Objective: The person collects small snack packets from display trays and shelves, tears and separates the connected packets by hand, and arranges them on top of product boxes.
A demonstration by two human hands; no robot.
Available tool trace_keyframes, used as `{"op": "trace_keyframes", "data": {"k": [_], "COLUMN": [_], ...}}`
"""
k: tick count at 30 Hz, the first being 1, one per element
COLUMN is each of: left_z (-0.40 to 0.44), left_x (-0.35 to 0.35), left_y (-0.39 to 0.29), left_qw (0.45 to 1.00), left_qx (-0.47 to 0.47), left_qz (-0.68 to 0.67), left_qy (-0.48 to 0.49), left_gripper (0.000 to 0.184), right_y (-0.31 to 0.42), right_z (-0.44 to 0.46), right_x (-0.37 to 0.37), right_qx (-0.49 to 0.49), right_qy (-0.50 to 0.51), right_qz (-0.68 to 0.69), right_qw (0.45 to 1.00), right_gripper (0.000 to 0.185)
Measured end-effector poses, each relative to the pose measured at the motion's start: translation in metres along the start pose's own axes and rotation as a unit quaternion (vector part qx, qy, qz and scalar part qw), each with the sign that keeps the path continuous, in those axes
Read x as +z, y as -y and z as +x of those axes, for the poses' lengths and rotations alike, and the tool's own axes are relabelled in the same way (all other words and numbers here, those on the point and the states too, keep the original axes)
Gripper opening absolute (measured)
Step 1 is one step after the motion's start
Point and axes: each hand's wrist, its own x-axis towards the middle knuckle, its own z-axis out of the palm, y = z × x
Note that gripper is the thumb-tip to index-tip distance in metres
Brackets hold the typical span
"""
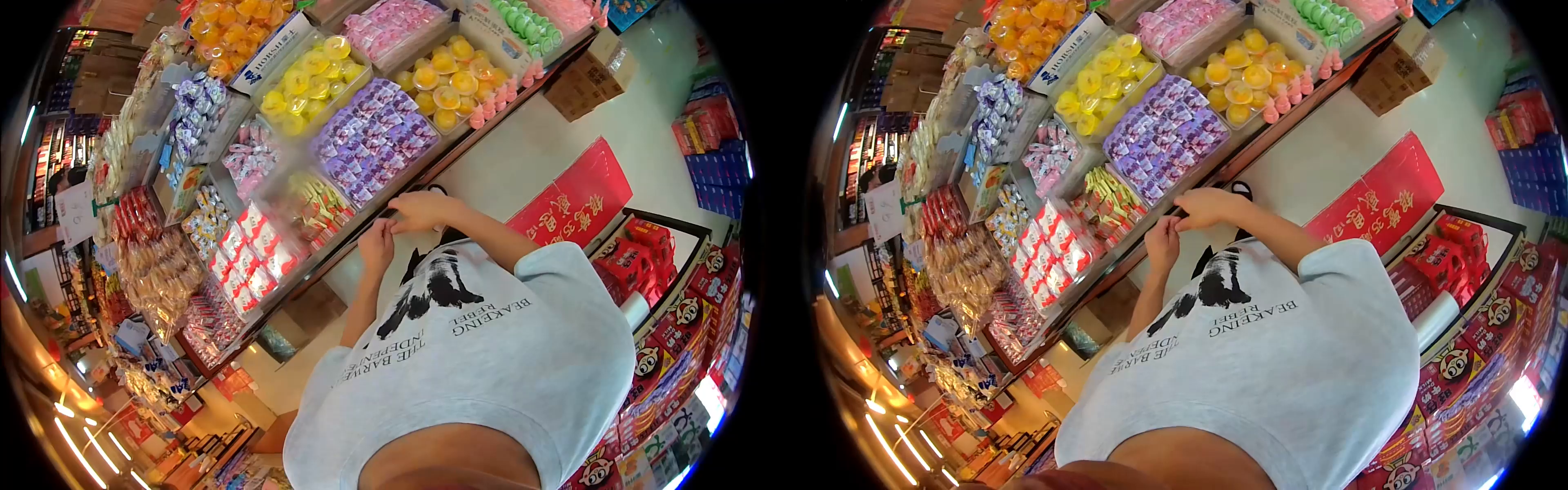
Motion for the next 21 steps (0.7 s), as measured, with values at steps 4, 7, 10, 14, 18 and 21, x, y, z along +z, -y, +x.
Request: {"op": "trace_keyframes", "data": {"k": [4, 7, 10, 14, 18, 21], "left_z": [0.049, 0.076, 0.095, 0.102, 0.115, 0.12], "left_x": [-0.017, -0.027, -0.033, -0.022, -0.013, -0.014], "left_y": [0.032, 0.045, 0.046, 0.077, 0.114, 0.129], "left_qw": [0.998, 0.992, 0.983, 0.976, 0.97, 0.987], "left_qx": [0.019, -0.046, -0.174, -0.198, -0.23, -0.156], "left_qz": [0.066, 0.113, -0.032, -0.082, -0.079, 0.007], "left_qy": [-0.007, 0.024, -0.041, -0.032, 0.03, 0.035], "left_gripper": [0.017, 0.029, 0.033, 0.038, 0.043, 0.042], "right_y": [-0.016, -0.02, -0.026, -0.027, -0.02, -0.019], "right_z": [0.046, 0.074, 0.104, 0.132, 0.147, 0.154], "right_x": [-0.002, 0.007, 0.028, 0.058, 0.062, 0.06], "right_qx": [0.045, 0.082, 0.135, 0.21, 0.267, 0.314], "right_qy": [-0.002, -0.047, -0.054, -0.195, -0.263, -0.263], "right_qz": [0.122, 0.173, 0.25, 0.278, 0.33, 0.323], "right_qw": [0.991, 0.98, 0.957, 0.917, 0.866, 0.853], "right_gripper": [0.051, 0.051, 0.049, 0.046, 0.044, 0.04]}}
